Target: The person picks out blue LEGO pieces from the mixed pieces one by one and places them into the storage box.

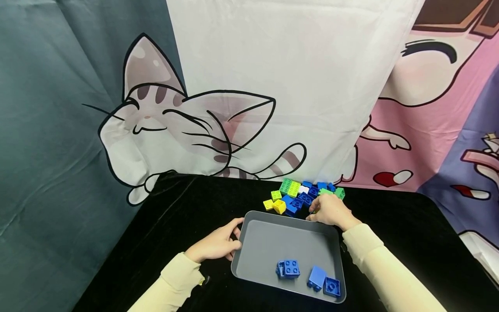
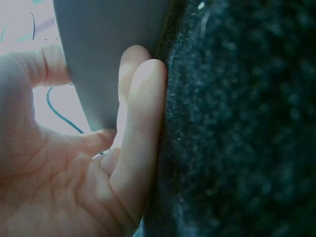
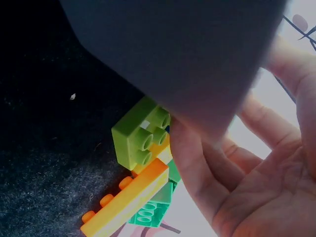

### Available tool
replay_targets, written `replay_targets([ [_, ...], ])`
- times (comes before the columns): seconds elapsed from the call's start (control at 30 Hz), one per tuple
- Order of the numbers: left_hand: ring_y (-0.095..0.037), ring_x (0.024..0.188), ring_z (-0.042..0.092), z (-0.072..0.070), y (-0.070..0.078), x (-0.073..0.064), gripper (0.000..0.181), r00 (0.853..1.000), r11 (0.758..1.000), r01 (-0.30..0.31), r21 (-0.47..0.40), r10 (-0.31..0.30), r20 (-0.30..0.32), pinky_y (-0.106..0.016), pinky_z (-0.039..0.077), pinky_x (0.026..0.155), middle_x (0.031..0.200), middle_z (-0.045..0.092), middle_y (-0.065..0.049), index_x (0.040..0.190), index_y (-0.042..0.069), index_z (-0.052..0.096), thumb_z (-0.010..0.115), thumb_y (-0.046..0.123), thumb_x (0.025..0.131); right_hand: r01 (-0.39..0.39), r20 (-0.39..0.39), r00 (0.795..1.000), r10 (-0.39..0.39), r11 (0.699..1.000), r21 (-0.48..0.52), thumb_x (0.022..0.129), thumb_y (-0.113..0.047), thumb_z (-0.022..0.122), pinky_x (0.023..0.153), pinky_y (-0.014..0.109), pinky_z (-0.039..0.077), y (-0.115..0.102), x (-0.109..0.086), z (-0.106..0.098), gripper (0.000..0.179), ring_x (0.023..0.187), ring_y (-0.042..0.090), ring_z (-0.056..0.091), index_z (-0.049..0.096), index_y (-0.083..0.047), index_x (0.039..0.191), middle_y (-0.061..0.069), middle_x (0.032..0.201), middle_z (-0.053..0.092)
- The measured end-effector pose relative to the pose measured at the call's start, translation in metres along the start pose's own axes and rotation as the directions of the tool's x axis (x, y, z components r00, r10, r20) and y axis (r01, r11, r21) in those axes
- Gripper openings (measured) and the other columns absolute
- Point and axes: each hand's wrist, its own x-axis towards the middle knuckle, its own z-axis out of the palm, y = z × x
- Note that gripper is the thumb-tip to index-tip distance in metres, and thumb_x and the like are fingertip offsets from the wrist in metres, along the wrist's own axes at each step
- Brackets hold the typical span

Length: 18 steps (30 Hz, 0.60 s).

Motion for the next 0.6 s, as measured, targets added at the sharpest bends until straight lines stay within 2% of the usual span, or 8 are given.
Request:
replay_targets([
  [0.1, -0.014, 0.066, 0.071, -0.0002, -0.0007, -0.0001, 0.076, 1.000, 1.000, 0.001, 0.003, -0.001, 0.000, -0.031, 0.062, 0.056, 0.110, 0.058, -0.010, 0.161, 0.015, 0.031, 0.060, 0.009, 0.091, 0.013, -0.007, 1.000, -0.014, 1.000, -0.018, 0.077, -0.033, 0.089, 0.074, 0.053, 0.060, -0.0005, 0.0002, 0.0004, 0.024, 0.086, 0.022, 0.067, 0.080, -0.014, 0.088, 0.000, 0.084, 0.075],
  [0.4, -0.013, 0.066, 0.070, -0.0005, -0.0004, -0.0002, 0.076, 1.000, 1.000, -0.001, 0.006, 0.001, 0.003, -0.030, 0.062, 0.056, 0.110, 0.058, -0.010, 0.161, 0.014, 0.031, 0.060, 0.009, 0.091, 0.047, -0.071, 0.996, -0.047, 0.999, 0.002, 0.081, -0.024, 0.084, 0.071, 0.043, 0.060, 0.0003, -0.0009, 0.0053, 0.022, 0.079, 0.019, 0.067, 0.079, -0.007, 0.093, 0.007, 0.093, 0.076],
  [0.6, -0.013, 0.066, 0.071, -0.0005, -0.0017, 0.0001, 0.076, 1.000, 1.000, 0.003, 0.013, -0.003, 0.007, -0.030, 0.062, 0.056, 0.110, 0.058, -0.009, 0.161, 0.013, 0.030, 0.059, 0.010, 0.092, 0.098, -0.155, 0.983, -0.095, 0.995, 0.007, 0.079, -0.020, 0.082, 0.068, 0.040, 0.057, 0.0033, -0.0005, 0.0086, 0.018, 0.074, 0.017, 0.064, 0.075, -0.008, 0.090, 0.003, 0.083, 0.073],
])
